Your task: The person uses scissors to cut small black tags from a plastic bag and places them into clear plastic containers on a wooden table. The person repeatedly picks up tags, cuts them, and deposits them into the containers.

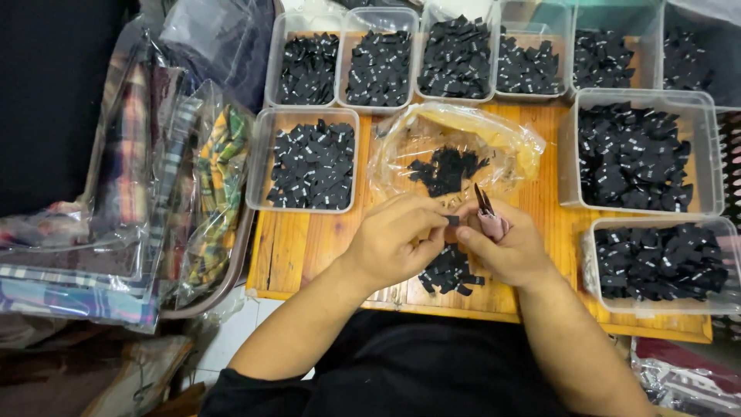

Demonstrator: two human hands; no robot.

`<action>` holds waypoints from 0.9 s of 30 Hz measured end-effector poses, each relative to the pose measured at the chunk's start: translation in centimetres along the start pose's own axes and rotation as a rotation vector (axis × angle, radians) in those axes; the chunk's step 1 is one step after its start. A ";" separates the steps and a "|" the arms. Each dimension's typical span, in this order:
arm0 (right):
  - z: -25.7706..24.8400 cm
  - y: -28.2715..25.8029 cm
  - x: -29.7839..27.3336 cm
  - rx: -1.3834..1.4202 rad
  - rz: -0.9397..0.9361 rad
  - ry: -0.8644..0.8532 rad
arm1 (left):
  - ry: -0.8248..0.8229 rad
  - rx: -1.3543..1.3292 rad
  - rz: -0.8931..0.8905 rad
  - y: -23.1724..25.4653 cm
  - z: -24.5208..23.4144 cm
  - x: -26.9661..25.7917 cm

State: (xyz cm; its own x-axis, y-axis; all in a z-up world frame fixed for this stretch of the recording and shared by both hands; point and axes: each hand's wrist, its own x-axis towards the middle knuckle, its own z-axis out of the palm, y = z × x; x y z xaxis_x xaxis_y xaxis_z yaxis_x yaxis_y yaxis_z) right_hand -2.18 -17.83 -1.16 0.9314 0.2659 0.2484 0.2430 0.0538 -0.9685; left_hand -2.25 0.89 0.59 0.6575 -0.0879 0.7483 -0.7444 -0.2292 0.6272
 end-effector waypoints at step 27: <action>0.0 1.4 0.5 -0.160 0.037 0.159 | -0.144 -0.111 -0.354 0.9 -0.6 1.4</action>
State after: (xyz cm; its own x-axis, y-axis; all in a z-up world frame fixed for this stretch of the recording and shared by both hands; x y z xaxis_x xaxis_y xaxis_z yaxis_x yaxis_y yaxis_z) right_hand -1.35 -17.66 -2.44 0.9684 0.1094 0.2243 0.2360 -0.1098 -0.9655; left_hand -2.04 1.16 2.32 0.8794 -0.1593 0.4487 -0.4717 -0.1639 0.8664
